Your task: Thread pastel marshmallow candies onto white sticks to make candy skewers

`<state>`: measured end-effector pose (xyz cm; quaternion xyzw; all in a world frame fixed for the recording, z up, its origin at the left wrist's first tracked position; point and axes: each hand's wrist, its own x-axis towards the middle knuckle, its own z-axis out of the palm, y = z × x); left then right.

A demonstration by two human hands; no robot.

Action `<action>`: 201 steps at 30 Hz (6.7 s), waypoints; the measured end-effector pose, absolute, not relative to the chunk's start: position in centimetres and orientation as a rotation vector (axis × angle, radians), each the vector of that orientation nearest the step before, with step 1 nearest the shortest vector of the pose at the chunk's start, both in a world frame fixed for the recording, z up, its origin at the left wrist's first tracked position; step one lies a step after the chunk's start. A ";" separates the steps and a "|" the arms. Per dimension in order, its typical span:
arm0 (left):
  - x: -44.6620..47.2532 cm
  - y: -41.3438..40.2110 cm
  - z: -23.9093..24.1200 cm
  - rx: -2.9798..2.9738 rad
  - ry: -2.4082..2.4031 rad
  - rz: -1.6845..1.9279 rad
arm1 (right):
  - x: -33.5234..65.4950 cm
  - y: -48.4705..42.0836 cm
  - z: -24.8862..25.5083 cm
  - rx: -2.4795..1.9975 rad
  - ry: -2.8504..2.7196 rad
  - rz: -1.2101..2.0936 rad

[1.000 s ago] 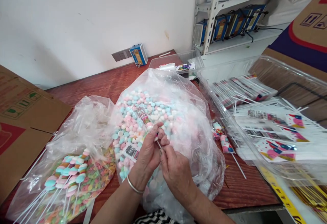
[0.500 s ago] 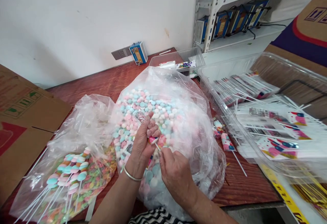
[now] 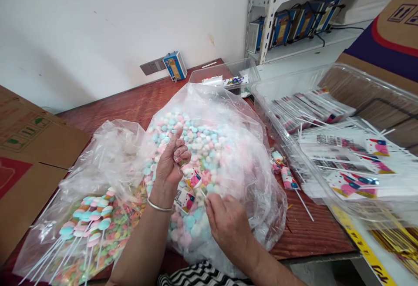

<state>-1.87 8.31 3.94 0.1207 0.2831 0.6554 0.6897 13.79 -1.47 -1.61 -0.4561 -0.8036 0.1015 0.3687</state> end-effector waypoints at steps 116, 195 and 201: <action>-0.6 -3.0 1.6 0.270 1.168 1.023 | 15.4 -3.4 -3.6 -1.311 -1.871 0.902; -1.0 -4.9 -3.2 1.397 1.714 0.882 | 13.7 -2.5 -5.2 -1.298 -2.203 0.251; -1.0 -5.2 -3.0 1.522 1.760 0.817 | 13.8 -2.7 -5.2 -1.302 -2.199 0.268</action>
